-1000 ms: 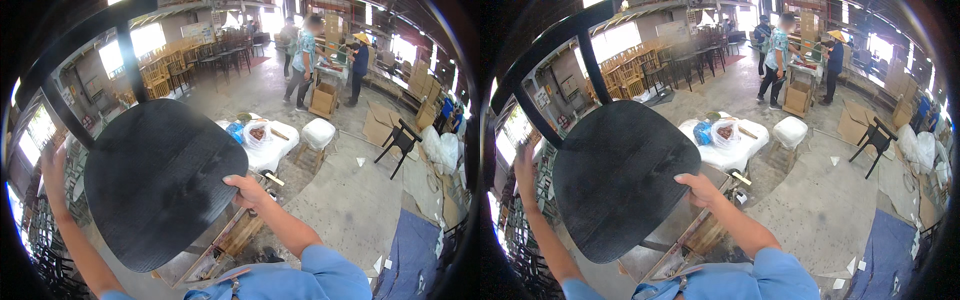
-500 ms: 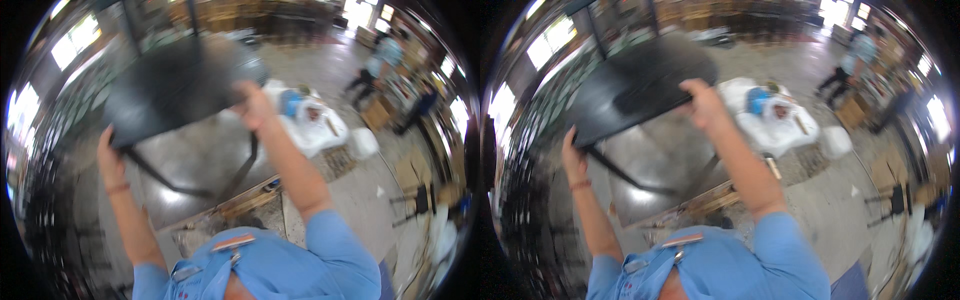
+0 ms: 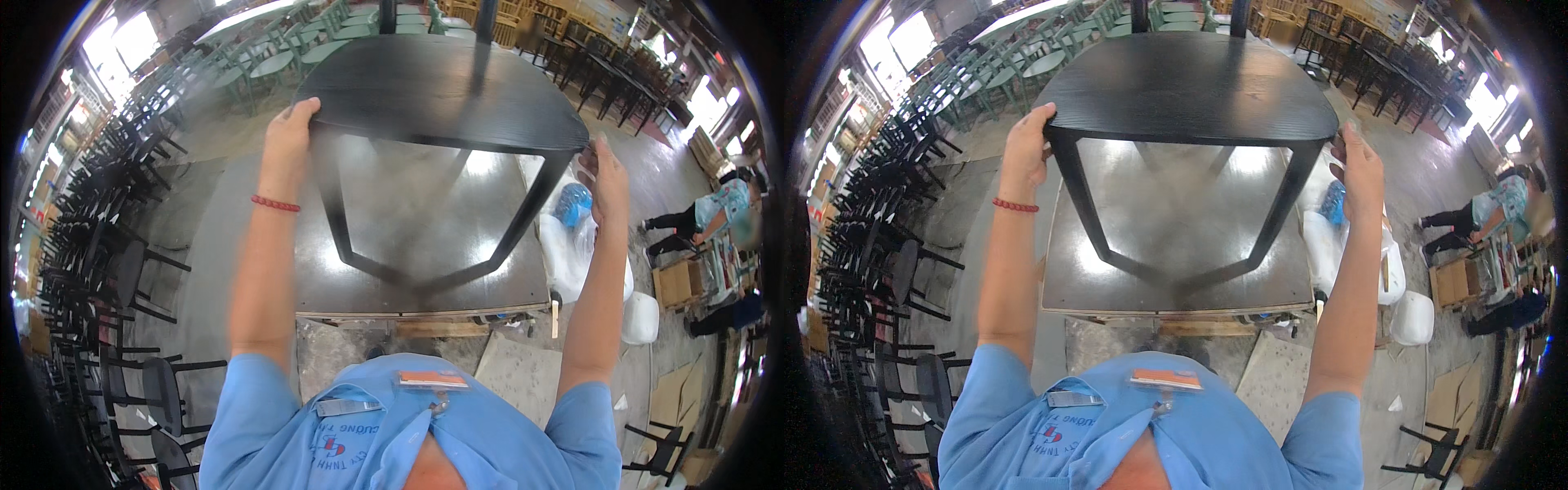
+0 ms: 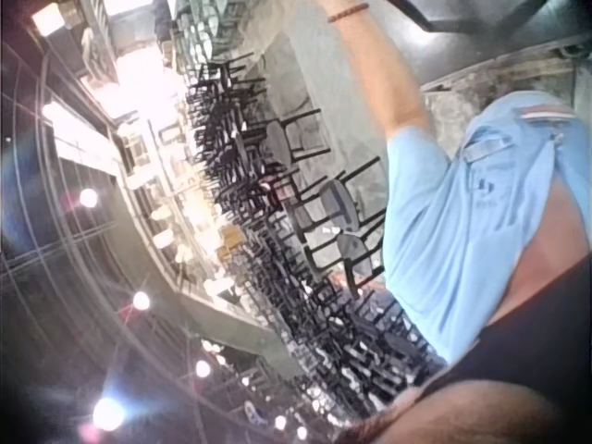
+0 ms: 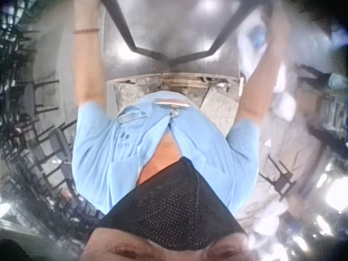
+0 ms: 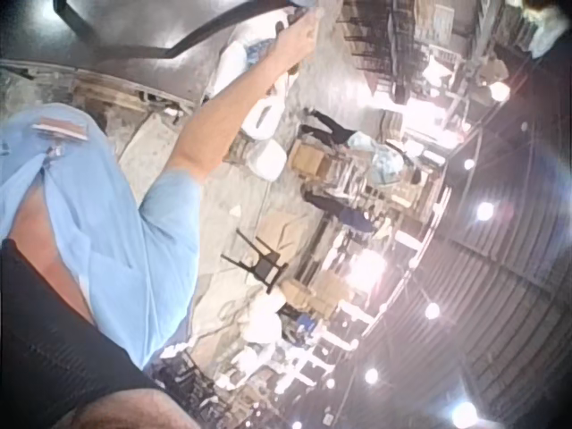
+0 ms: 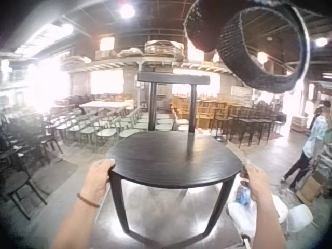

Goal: The person assembles chairs by inserting wooden dowels into the leg sockets of chair frames and tapping them with a wooden mallet. The person then moves the assembled chairs to a staging area among other finished chairs.

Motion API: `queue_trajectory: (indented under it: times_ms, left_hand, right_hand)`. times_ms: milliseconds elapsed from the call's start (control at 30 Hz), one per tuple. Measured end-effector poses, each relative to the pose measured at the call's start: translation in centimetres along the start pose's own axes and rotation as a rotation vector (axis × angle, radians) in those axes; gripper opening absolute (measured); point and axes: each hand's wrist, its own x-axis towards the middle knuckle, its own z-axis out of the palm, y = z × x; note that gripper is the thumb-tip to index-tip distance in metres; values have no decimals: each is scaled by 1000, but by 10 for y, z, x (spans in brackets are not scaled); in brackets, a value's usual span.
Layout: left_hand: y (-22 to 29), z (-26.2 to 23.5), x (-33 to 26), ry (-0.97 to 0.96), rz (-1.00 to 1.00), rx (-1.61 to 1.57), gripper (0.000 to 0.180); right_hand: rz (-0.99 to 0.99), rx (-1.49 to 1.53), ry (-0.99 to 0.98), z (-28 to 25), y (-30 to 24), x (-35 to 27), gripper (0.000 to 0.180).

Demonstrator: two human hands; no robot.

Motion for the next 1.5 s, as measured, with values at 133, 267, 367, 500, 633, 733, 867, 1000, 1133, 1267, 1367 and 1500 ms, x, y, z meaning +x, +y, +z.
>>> queue_trajectory:
  times_ms: [133,267,367,500,633,733,867,1000,1133,1267,1367,1500]
  left_hand:
    - [-20,-1,-11,62,87,-61,25]
    - [-15,-9,3,74,90,77,36]
    - [-33,-21,15,124,388,317,36]
    - [-29,-9,17,117,279,84,33]
    - [-7,-6,3,61,108,37,34]
    - [-10,-9,3,67,118,8,36]
    - [-3,-2,-8,85,88,-8,38]
    - [11,1,-18,94,49,78,42]
    - [17,1,-26,150,20,175,49]
    - [8,-3,-20,179,-37,212,58]
    - [9,-2,-18,232,-67,237,58]
    - [13,12,-20,170,-42,134,47]
  right_hand:
    - [37,122,-28,17,16,3,37]
    - [6,141,-111,31,12,14,36]
    - [17,58,-108,32,1,8,36]
    - [78,120,-64,30,4,14,32]
    - [77,232,-50,34,7,14,26]
    - [86,236,-46,36,4,13,27]
    - [65,211,-45,32,9,16,31]
    - [55,217,-85,29,4,18,33]
    - [49,171,-98,29,8,22,33]
    - [44,149,-112,23,8,24,34]
    - [52,177,-141,26,5,27,35]
    - [67,210,-195,25,17,33,25]
